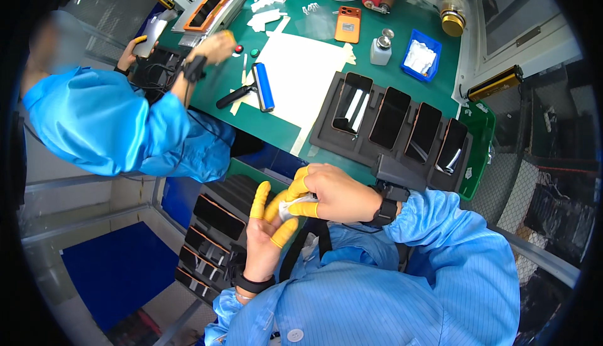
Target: The recorder uses a cleaning cloth and solution to wipe down the screens of several smartphones held in a tray, then organizes and checks the devices.
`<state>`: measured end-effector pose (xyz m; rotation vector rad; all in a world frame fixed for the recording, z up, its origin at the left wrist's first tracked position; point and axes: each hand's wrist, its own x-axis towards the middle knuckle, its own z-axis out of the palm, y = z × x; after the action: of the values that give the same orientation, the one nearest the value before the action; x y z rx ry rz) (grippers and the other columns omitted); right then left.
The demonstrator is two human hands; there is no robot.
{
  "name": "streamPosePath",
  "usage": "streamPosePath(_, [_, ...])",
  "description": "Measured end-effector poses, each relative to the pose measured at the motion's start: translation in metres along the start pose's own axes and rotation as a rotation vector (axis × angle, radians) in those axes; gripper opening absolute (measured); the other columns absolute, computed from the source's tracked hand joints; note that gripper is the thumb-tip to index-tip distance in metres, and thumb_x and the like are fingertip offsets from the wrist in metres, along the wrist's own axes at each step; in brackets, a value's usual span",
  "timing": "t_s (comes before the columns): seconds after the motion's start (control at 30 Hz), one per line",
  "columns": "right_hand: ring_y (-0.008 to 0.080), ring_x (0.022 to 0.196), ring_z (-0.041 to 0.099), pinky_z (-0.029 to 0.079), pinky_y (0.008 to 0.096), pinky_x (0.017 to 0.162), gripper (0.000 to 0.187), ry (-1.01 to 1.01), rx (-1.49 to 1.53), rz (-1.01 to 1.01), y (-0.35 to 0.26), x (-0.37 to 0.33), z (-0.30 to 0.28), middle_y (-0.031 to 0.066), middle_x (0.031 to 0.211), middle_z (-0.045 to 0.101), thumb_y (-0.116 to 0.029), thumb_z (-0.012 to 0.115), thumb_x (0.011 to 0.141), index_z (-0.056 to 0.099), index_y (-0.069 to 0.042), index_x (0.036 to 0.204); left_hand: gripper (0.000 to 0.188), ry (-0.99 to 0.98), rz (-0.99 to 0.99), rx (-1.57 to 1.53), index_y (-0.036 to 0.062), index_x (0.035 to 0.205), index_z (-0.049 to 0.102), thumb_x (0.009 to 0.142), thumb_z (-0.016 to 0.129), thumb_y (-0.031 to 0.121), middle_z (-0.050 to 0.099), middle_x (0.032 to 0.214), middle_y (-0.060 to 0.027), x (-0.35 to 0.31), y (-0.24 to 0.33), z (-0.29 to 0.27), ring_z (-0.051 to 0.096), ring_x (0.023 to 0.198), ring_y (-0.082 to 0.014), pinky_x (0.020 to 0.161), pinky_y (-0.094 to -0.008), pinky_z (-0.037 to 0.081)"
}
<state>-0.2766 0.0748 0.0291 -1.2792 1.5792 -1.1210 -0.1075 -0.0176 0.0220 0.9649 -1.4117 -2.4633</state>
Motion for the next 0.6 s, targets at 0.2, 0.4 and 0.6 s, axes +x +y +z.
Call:
streamPosePath(0.2, [0.02, 0.078, 0.049, 0.036, 0.0339, 0.071, 0.019, 0.267, -0.37, -0.293, -0.002, -0.002, 0.011, 0.0008, 0.081, 0.054, -0.021, 0.07, 0.069, 0.066, -0.012, 0.085, 0.038, 0.021, -0.332, -0.538, -0.0029, 0.122, 0.044, 0.091, 0.05, 0.02, 0.053, 0.118, -0.0167, 0.002, -0.001, -0.017, 0.057, 0.102, -0.024, 0.087, -0.0374, 0.048])
streamPosePath(0.4, [0.0208, 0.081, 0.049, 0.037, 0.0345, 0.073, 0.017, 0.133, -0.336, -0.227, -0.002, -0.007, 0.017, 0.0024, 0.086, 0.055, -0.02, 0.069, 0.071, 0.068, -0.011, 0.085, 0.029, 0.052, -0.236, -0.39, -0.0035, 0.113, 0.054, 0.087, 0.054, 0.01, 0.059, 0.108, -0.0139, 0.006, 0.001, -0.013, 0.06, 0.097, -0.022, 0.085, -0.0337, 0.049])
streamPosePath(0.6, [0.023, 0.092, 0.05, 0.038, 0.0365, 0.079, 0.018, 0.048, -0.28, -0.198, 0.0, -0.003, 0.009, 0.0057, 0.103, 0.053, -0.019, 0.068, 0.073, 0.067, -0.013, 0.091, 0.029, 0.04, -0.216, -0.305, -0.0025, 0.115, 0.053, 0.087, 0.053, 0.006, 0.059, 0.11, -0.0132, 0.008, 0.004, -0.01, 0.059, 0.099, -0.0218, 0.088, -0.0332, 0.048])
